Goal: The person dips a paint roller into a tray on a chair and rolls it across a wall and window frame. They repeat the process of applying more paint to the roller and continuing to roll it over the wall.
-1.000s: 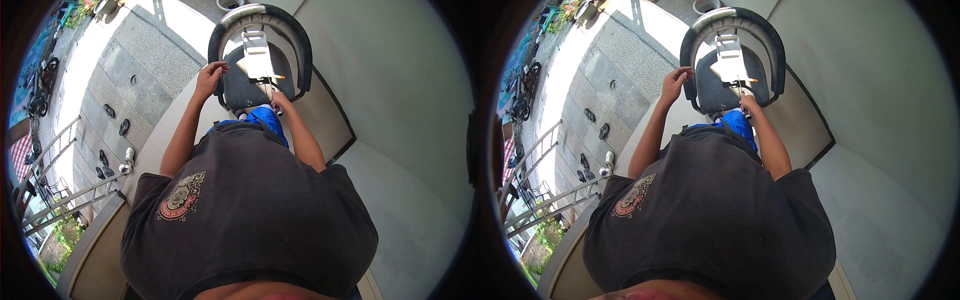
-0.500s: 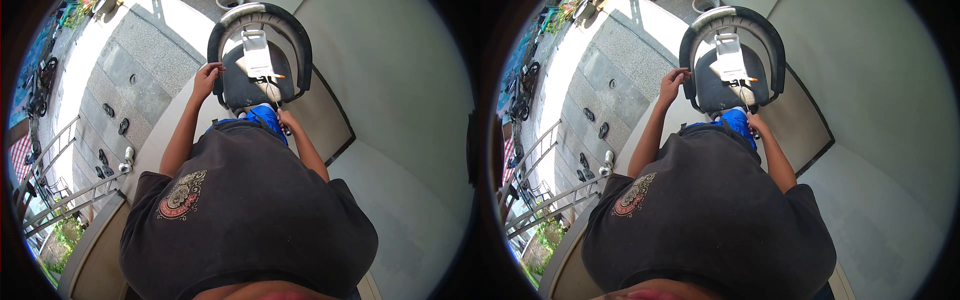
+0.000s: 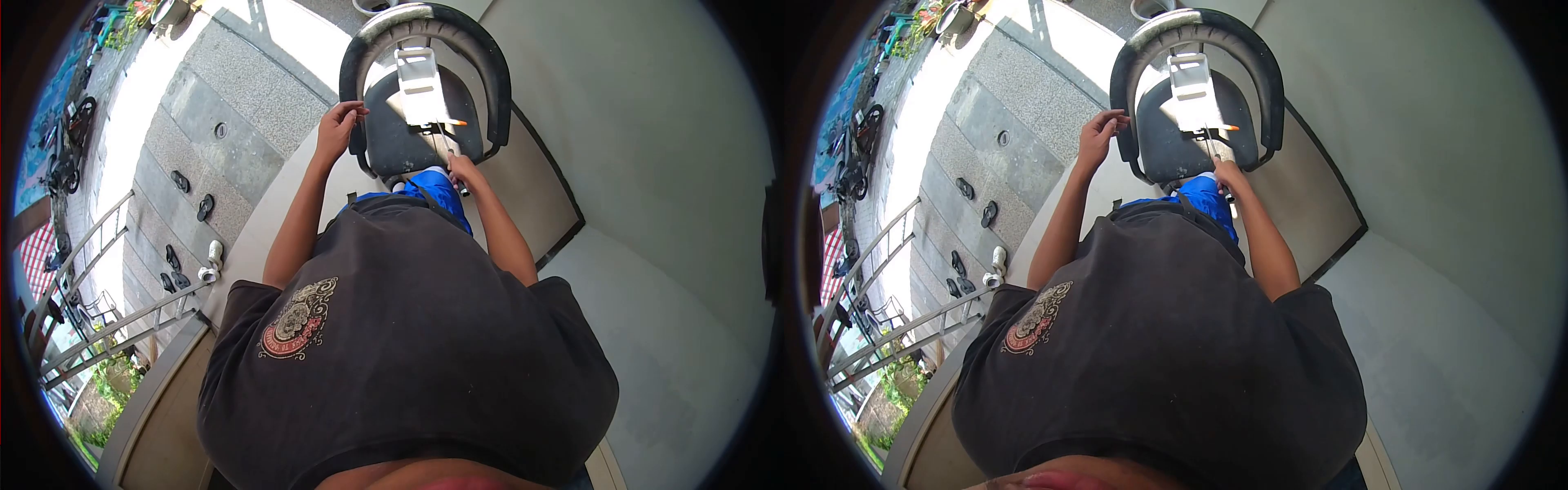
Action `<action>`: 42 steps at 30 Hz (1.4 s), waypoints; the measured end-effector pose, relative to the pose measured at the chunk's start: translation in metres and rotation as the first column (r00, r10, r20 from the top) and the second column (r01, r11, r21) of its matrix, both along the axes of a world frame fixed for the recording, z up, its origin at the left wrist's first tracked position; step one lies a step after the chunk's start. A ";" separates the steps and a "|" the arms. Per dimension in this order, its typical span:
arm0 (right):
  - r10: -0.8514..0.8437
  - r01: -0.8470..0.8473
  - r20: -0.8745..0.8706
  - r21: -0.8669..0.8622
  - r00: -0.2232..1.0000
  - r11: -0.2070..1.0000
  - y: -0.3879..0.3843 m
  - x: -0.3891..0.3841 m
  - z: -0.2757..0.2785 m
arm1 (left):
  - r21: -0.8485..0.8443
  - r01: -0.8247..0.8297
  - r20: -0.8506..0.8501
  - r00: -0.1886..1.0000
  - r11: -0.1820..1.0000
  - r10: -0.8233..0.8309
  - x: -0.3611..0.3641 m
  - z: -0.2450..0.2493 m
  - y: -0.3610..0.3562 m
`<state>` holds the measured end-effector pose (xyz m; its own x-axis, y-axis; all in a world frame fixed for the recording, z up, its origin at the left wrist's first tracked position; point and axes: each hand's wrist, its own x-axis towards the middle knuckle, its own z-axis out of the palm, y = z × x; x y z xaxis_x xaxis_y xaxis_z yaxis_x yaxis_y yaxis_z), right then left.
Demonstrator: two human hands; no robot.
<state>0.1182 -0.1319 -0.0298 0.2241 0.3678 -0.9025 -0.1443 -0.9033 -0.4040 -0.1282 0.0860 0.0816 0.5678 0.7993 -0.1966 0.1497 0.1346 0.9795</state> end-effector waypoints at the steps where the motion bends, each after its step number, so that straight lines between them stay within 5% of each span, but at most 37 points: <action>1: 0.000 0.000 0.000 0.000 1.000 1.000 -0.010 -0.001 0.003 | 0.000 0.004 -0.009 1.000 1.000 -0.004 0.000 0.000 0.000; 11: 0.065 -0.059 0.045 -0.136 0.997 0.989 -0.038 -0.015 0.019 | -0.009 -0.003 -0.010 1.000 1.000 0.003 0.008 0.006 -0.001; 19: -0.015 0.015 0.022 -0.010 1.000 1.000 0.014 -0.008 -0.011 | -0.022 -0.001 0.007 1.000 1.000 0.001 0.007 0.001 -0.003; 25: -0.282 0.323 -0.391 0.041 0.876 0.946 -0.002 -0.007 0.026 | 0.002 0.008 0.006 1.000 1.000 -0.008 0.006 -0.001 -0.005; 27: -0.390 0.631 -0.860 -0.106 0.329 0.768 -0.015 0.000 0.032 | -0.004 0.006 0.011 1.000 1.000 -0.006 0.005 -0.001 -0.006; 28: -0.344 0.644 -0.926 -0.171 0.153 0.746 -0.020 0.004 0.031 | -0.011 0.003 0.015 1.000 1.000 -0.003 0.005 0.000 -0.007; 29: -0.345 0.647 -0.926 -0.171 0.152 0.743 -0.025 0.004 0.030 | -0.012 0.007 0.015 1.000 1.000 -0.007 0.005 0.000 -0.007; 31: -0.406 0.705 -0.902 -0.384 -0.148 0.596 -0.036 0.001 0.032 | -0.013 0.006 -0.003 1.000 1.000 -0.006 0.004 -0.002 -0.006; 33: -0.443 0.721 -0.890 -0.378 -0.111 0.580 -0.043 -0.001 0.024 | -0.006 0.006 -0.001 1.000 1.000 -0.006 0.005 -0.004 -0.006; 36: -0.530 0.651 -0.780 -0.217 0.333 0.728 -0.054 0.001 0.015 | 0.005 0.009 0.004 1.000 1.000 -0.010 0.005 -0.007 -0.007; 37: -0.530 0.652 -0.781 -0.216 0.331 0.727 -0.054 -0.004 0.020 | 0.009 0.016 0.009 1.000 1.000 -0.016 0.005 -0.008 -0.008; 38: -0.413 0.498 -0.546 0.009 0.729 0.867 -0.055 -0.010 0.025 | 0.010 0.016 0.010 1.000 1.000 -0.016 0.005 -0.008 -0.008; 39: -0.211 0.238 -0.181 0.142 0.961 0.961 -0.056 -0.017 0.030 | 0.009 0.015 0.008 1.000 1.000 -0.015 0.005 -0.008 -0.009; 40: -0.148 0.142 0.029 0.157 0.989 0.977 -0.056 -0.023 0.036 | 0.007 0.015 0.005 1.000 1.000 -0.015 0.004 -0.008 -0.011; 42: -0.137 0.135 0.002 0.167 0.991 0.977 -0.060 -0.028 0.045 | -0.001 0.016 0.000 1.000 1.000 -0.016 0.004 -0.009 -0.013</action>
